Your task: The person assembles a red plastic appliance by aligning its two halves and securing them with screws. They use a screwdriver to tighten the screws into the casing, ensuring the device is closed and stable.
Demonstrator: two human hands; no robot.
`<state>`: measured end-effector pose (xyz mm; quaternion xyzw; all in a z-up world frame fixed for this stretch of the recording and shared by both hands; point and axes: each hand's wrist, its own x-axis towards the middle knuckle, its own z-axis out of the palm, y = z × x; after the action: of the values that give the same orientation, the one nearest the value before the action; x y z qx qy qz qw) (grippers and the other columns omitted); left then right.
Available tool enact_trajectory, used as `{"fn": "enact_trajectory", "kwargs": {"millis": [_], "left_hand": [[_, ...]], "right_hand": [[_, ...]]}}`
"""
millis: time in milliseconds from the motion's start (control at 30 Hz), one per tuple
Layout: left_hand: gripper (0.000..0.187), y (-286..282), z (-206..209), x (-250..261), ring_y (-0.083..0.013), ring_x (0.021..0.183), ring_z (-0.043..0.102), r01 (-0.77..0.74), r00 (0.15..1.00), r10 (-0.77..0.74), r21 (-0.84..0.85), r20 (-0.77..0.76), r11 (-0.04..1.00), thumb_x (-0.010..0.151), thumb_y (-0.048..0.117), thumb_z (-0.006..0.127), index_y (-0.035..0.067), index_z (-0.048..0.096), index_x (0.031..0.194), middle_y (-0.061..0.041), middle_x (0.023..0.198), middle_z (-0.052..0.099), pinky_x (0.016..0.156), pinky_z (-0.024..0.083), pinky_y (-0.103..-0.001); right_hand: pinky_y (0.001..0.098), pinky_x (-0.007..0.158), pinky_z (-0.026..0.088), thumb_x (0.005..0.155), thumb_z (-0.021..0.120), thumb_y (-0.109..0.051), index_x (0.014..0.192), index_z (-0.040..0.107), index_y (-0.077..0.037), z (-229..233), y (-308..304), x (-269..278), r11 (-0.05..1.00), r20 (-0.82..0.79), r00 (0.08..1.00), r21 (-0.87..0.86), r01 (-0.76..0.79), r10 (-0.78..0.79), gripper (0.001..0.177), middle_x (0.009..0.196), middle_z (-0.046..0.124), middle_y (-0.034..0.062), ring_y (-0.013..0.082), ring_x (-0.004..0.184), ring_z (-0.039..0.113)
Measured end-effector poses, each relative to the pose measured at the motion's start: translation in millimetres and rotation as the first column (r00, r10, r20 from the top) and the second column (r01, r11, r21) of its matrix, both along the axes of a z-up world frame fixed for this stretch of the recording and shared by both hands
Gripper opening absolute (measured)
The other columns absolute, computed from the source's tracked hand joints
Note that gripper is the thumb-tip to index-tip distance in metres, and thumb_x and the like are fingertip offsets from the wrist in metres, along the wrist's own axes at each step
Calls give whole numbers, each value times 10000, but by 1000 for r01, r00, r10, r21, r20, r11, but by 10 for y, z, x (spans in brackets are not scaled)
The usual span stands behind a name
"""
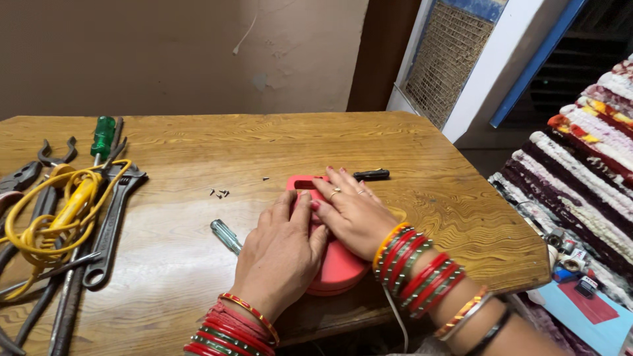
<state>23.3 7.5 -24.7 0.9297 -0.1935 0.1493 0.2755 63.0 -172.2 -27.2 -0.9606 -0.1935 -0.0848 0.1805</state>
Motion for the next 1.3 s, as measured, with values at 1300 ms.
{"fn": "enact_trajectory", "kwargs": {"millis": [1300], "left_hand": [[550, -94, 22, 67, -380, 1231, 577, -206, 961, 186, -80, -203, 975, 904, 271, 463, -8, 524, 1374, -226, 1458, 523, 1047, 442, -451]], "right_hand": [[461, 1116, 329, 981, 402, -419, 1509, 420, -146, 126, 195, -163, 985, -39, 988, -99, 142, -147, 594, 1600, 328, 126, 286, 1487, 271]]}}
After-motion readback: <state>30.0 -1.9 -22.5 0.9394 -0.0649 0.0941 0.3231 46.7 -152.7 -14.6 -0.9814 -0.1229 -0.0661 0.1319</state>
